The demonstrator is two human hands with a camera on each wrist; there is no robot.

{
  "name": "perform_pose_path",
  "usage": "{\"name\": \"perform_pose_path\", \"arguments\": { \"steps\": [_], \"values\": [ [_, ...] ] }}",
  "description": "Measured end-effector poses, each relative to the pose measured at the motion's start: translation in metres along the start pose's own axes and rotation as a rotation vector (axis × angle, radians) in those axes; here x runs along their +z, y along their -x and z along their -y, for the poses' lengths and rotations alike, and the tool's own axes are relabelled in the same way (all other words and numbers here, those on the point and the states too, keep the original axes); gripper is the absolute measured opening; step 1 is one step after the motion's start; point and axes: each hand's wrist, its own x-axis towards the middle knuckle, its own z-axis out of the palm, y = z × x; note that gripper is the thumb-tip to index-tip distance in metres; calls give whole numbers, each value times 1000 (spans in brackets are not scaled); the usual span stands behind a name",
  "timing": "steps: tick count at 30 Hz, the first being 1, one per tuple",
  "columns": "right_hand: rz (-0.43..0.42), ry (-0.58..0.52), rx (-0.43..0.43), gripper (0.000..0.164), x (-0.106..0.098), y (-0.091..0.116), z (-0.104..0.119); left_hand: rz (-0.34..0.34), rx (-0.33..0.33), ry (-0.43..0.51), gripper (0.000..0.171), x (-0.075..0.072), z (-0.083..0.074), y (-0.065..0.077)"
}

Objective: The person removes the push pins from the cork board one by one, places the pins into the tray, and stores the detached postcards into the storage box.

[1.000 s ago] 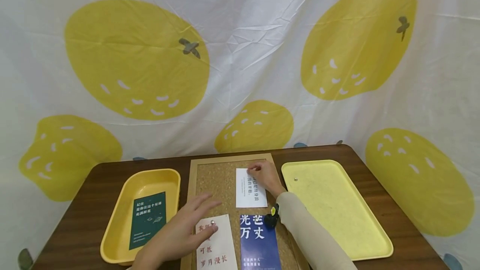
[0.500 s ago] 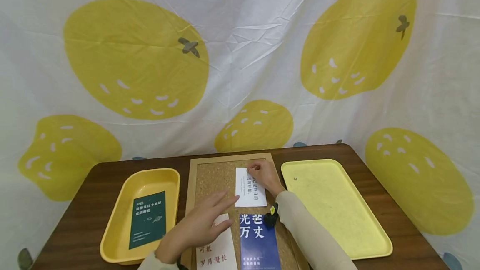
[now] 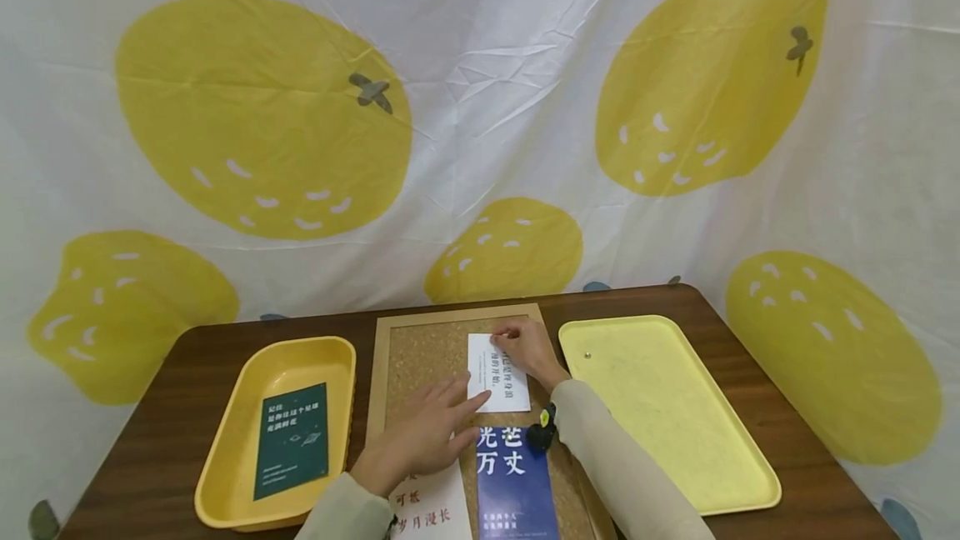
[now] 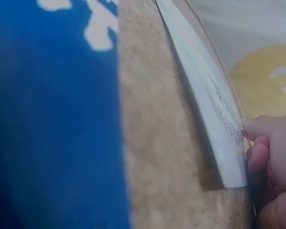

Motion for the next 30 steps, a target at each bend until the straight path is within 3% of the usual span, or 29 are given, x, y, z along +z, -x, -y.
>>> {"name": "perform_pose_path", "arguments": {
  "steps": [7,17,30],
  "values": [
    [8,-1,-3,6,0,-2,-1,49,-36,-7,49,9,3,-16],
    [-11,-16,-26,6,1,-1,-2,100,-81,9,49,14,1,-26],
    [11,29,-5,5,0,-1,1,135,-110,-131,49,25,-2,-37]
  ]
}}
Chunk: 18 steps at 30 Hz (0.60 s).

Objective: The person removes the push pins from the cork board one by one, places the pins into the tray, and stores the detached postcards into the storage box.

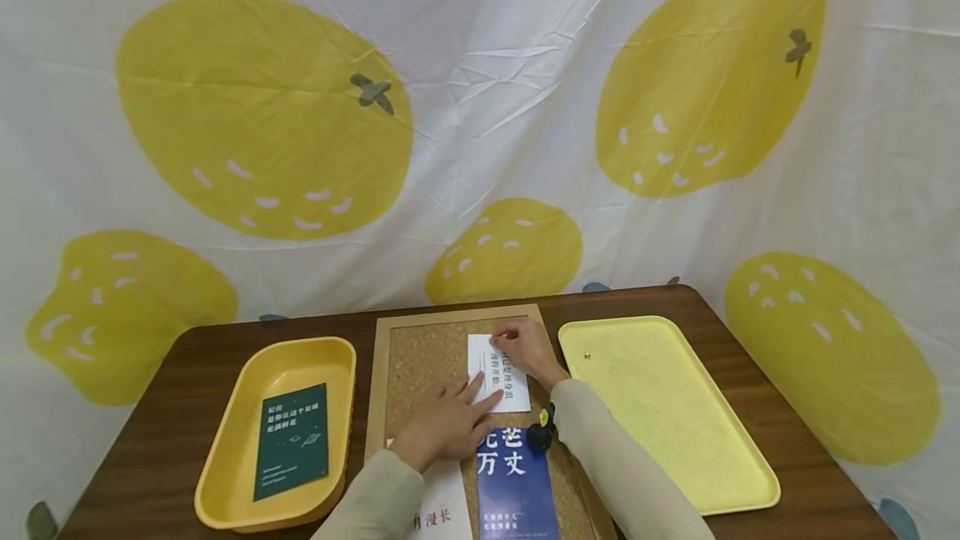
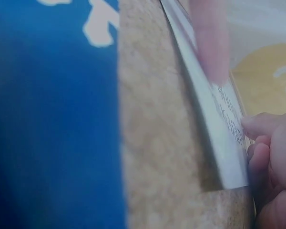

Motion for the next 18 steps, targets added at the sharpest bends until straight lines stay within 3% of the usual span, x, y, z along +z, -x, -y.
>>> {"name": "perform_pose_path", "arguments": {
  "steps": [10,18],
  "values": [
    [36,3,16,6,0,-3,2,45,-46,56,49,1,-5,0],
    [63,7,30,7,0,-4,4,40,-42,65,49,0,-5,-2]
  ]
}}
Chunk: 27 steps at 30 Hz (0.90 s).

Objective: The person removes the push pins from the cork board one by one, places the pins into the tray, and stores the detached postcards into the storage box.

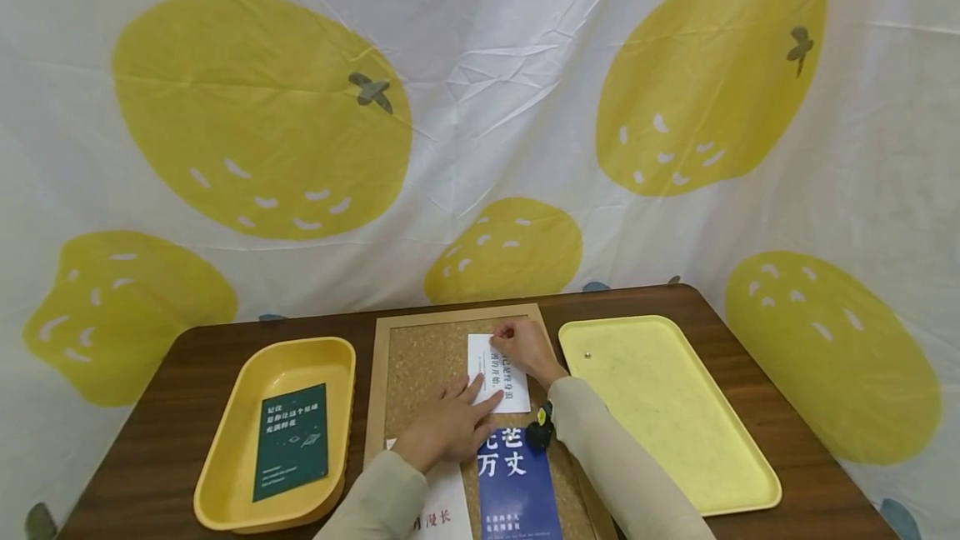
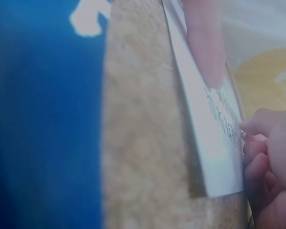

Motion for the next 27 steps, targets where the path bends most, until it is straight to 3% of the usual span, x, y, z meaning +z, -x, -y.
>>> {"name": "perform_pose_path", "arguments": {
  "steps": [27],
  "values": [
    [30,-52,59,8,0,-1,0,5,14,33,51,-1,2,0]
  ]
}}
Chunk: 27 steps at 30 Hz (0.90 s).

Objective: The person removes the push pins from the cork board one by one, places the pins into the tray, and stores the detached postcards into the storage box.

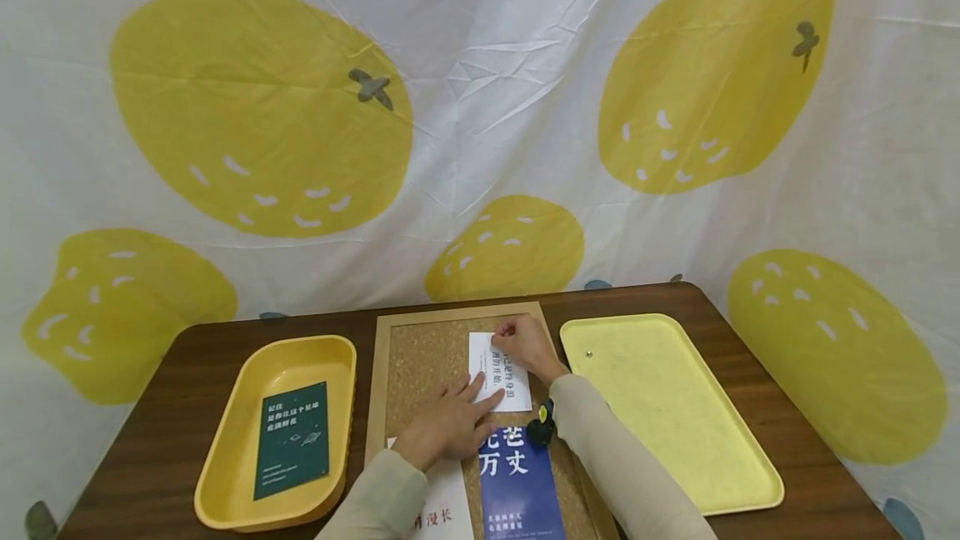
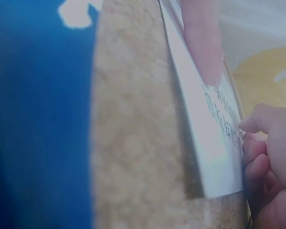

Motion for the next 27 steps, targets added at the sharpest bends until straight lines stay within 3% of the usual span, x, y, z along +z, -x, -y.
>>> {"name": "perform_pose_path", "arguments": {
  "steps": [27],
  "values": [
    [11,18,24,11,0,1,3,11,-5,11,50,-6,-3,4]
  ]
}}
